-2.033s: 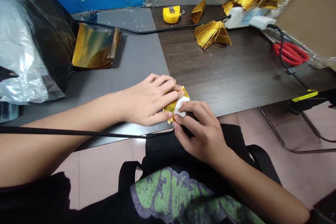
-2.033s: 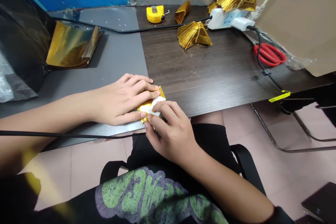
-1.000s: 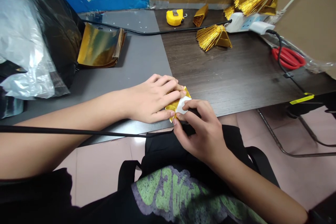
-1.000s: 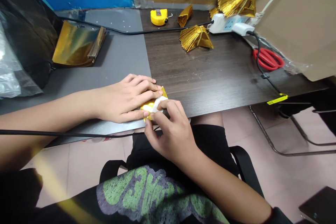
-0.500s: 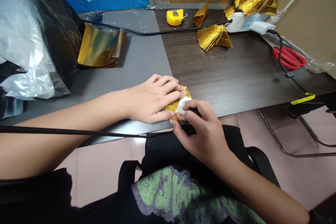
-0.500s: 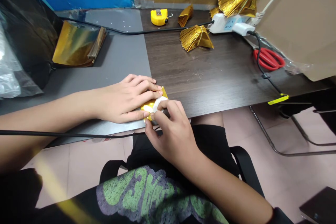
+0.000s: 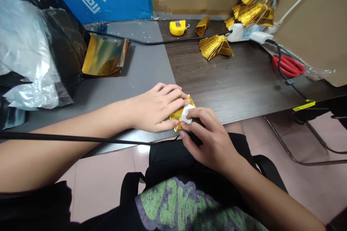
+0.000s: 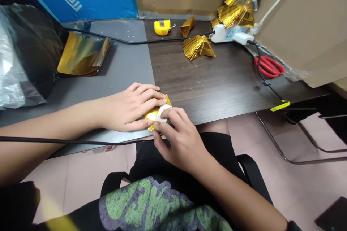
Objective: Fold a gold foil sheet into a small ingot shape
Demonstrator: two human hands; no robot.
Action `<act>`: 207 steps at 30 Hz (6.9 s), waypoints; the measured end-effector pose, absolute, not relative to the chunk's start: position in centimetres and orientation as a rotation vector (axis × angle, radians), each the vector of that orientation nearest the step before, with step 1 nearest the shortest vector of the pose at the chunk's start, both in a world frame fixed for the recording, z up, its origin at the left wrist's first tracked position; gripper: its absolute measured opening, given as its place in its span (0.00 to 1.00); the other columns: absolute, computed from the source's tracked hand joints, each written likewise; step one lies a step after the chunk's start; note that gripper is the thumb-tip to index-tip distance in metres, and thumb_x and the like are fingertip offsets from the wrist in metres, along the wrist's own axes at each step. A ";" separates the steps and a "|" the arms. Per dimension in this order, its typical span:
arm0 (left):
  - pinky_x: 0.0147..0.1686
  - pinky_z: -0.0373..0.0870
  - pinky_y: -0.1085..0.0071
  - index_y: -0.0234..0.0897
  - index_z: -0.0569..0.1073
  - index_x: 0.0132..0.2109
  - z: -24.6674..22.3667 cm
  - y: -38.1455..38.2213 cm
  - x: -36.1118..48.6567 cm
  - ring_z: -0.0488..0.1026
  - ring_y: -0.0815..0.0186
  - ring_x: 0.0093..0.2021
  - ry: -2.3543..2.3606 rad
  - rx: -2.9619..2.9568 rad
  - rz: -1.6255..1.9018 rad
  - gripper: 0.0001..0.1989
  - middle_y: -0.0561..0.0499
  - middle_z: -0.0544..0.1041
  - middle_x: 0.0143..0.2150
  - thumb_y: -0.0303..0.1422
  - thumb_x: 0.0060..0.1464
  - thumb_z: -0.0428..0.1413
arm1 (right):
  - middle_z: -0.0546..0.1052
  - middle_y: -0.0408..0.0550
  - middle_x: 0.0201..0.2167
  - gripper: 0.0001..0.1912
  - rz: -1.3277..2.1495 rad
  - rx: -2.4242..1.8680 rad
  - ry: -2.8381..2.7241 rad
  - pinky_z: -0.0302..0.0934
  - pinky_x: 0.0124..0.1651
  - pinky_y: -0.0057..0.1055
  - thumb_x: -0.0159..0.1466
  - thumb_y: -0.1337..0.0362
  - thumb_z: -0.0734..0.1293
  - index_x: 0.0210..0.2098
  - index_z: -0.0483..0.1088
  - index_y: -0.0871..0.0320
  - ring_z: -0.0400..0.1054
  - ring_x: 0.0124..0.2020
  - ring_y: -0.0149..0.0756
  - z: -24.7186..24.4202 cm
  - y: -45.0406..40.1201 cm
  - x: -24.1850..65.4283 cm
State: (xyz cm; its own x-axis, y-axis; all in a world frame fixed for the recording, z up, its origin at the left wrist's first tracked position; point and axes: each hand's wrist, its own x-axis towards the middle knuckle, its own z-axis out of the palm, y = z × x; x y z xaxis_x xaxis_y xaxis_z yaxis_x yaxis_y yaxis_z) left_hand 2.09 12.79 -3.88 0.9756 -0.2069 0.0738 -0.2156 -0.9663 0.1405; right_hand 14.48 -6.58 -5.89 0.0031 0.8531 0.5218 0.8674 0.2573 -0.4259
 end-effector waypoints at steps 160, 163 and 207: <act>0.34 0.48 0.67 0.38 0.70 0.30 -3.6 2.4 -0.1 0.59 0.66 0.31 1.142 2.730 0.453 0.15 0.52 0.70 0.26 0.39 0.64 0.53 | 0.76 0.51 0.35 0.06 -0.269 -1.916 -1.506 0.61 0.40 0.42 0.64 0.64 0.67 0.30 0.69 0.55 0.66 0.41 0.46 -6.3 -7.3 18.6; 0.37 0.50 0.65 0.38 0.70 0.29 -3.6 2.4 -0.1 0.59 0.67 0.31 1.152 2.706 0.459 0.15 0.53 0.70 0.25 0.39 0.63 0.54 | 0.76 0.51 0.36 0.06 -0.270 -1.897 -1.507 0.62 0.41 0.42 0.64 0.65 0.67 0.30 0.69 0.55 0.66 0.41 0.47 -6.5 -7.2 18.7; 0.38 0.58 0.65 0.41 0.77 0.49 -5.5 0.5 -1.5 0.64 0.62 0.40 0.955 3.022 0.813 0.10 0.52 0.77 0.41 0.33 0.63 0.57 | 0.62 0.57 0.70 0.30 -0.206 -1.797 -2.093 0.57 0.69 0.55 0.67 0.67 0.68 0.68 0.64 0.60 0.57 0.70 0.56 -7.4 -8.1 15.8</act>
